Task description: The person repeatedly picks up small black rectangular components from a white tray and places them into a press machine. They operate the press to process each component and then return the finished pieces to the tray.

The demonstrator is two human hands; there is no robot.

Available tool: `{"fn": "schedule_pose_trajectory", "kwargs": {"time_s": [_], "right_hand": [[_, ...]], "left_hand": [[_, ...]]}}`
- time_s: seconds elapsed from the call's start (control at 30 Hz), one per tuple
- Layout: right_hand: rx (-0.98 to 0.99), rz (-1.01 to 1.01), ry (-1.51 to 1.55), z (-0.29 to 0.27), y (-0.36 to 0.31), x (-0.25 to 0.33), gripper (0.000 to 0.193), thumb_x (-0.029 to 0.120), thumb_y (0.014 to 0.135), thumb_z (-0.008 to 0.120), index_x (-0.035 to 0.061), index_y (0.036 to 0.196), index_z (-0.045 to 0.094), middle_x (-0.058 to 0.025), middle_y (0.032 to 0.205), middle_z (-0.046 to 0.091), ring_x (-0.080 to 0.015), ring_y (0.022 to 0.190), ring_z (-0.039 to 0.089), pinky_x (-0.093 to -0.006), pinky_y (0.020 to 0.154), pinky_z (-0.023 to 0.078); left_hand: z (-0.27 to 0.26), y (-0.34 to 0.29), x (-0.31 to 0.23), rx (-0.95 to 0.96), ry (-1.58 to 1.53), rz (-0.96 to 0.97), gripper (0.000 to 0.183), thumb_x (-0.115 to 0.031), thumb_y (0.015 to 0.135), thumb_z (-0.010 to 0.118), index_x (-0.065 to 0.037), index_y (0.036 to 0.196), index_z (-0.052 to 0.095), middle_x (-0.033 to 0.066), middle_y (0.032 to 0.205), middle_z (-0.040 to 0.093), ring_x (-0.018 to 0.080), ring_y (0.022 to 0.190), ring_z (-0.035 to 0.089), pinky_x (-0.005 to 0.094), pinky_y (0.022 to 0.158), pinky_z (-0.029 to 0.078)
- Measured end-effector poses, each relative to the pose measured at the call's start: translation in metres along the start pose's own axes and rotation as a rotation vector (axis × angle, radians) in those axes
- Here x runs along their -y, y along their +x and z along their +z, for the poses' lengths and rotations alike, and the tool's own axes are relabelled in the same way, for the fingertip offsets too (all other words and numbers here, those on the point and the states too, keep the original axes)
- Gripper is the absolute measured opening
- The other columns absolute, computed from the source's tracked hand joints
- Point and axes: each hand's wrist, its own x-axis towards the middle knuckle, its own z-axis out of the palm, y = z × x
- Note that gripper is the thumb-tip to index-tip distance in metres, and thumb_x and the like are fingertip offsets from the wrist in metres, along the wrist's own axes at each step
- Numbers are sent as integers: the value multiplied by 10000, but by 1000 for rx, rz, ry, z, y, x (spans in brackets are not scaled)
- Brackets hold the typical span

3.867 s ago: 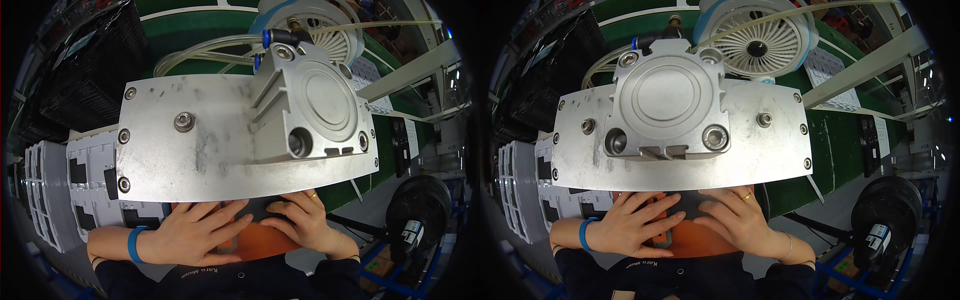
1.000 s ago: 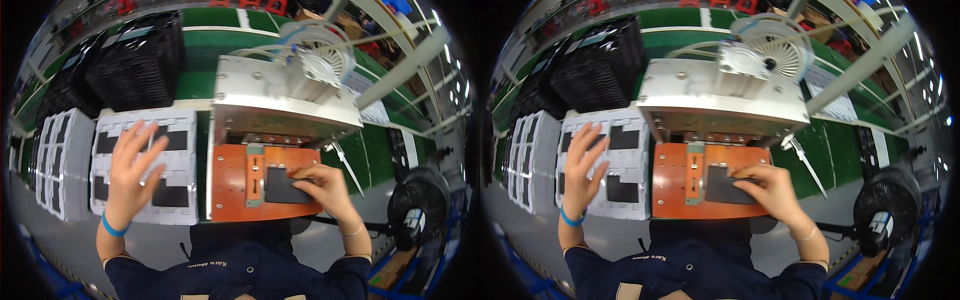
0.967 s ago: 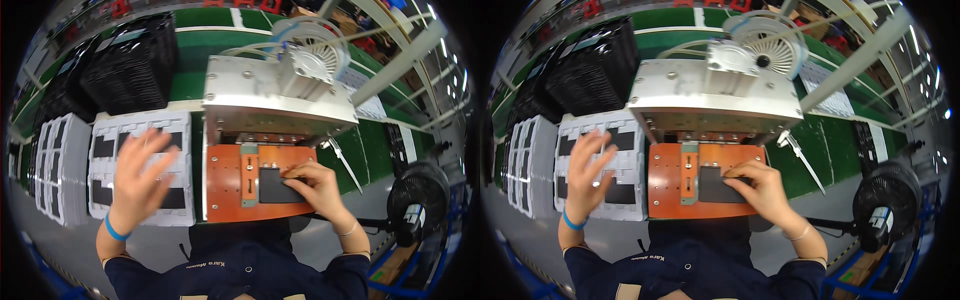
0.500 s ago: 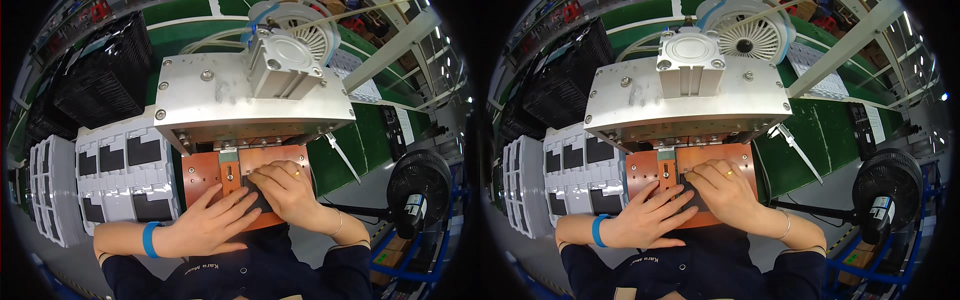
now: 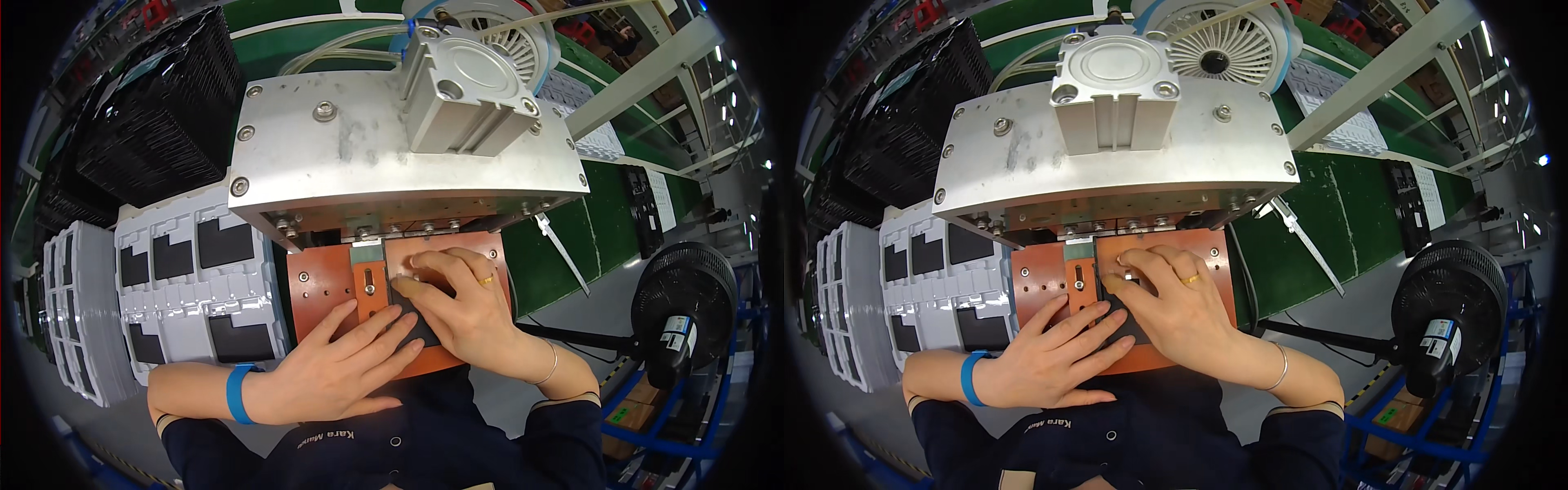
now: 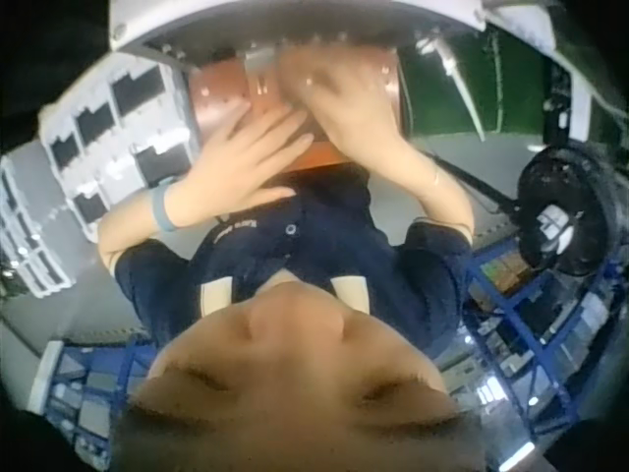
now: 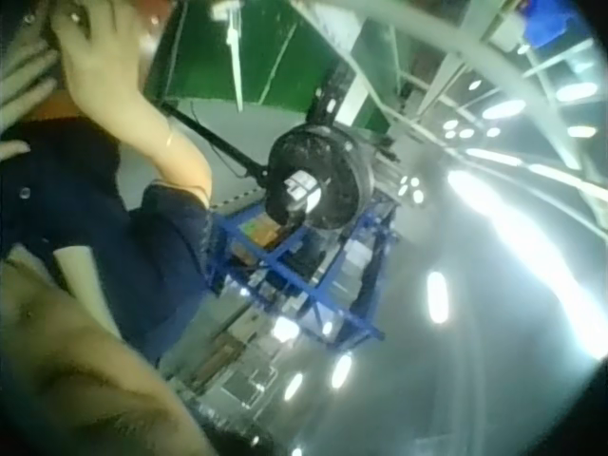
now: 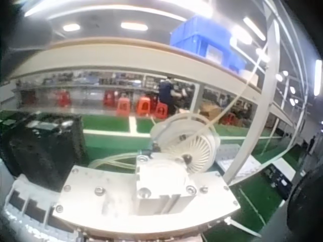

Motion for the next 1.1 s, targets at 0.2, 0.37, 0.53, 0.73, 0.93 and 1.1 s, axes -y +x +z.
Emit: {"fn": "schedule_pose_trajectory", "kwargs": {"time_s": [0.2,0.37,0.53,0.73,0.93,1.1], "right_hand": [[-81,127,126,-21,-17,3,380,133,728,770,75,1090,668,-85,1149,608,-276,1044,560,-377,879,454],[67,102,169,-27,-39,1,415,242,707,808,66,1058,673,-91,1160,621,-262,1049,572,-368,875,471],[31,76,213,-21,-13,-21,349,202,723,799,47,1013,683,-97,1122,631,-283,1023,579,-377,870,491],[31,63,258,-18,-3,-31,349,202,697,817,48,986,695,-83,1118,645,-271,1025,579,-368,874,492],[44,67,279,-18,-3,-31,353,205,676,828,47,963,695,-82,1124,651,-254,1023,579,-359,866,492],[80,80,270,-20,-5,-32,349,220,664,839,61,940,695,-75,1079,660,-237,969,592,-342,788,474]], "left_hand": [[-1,-2,0,17,-32,-27,696,-620,851,596,-143,1356,553,117,1439,487,293,1319,461,531,1080,317],[-7,-1,5,7,-195,-62,756,-654,822,609,-112,1346,563,143,1448,471,343,1353,410,545,1118,242],[-9,7,24,-23,-188,-82,793,-675,800,616,-88,1331,572,162,1439,472,375,1347,399,549,1115,245],[-8,12,31,-20,-158,-105,742,-675,817,600,-130,1320,591,129,1430,486,364,1338,403,544,1102,271],[-8,11,30,-19,-154,-120,703,-671,825,593,-150,1297,618,95,1411,515,336,1321,419,529,1092,284],[-9,11,30,-8,-159,-120,692,-666,828,591,-162,1302,618,78,1405,524,335,1311,429,480,1062,306]]}}
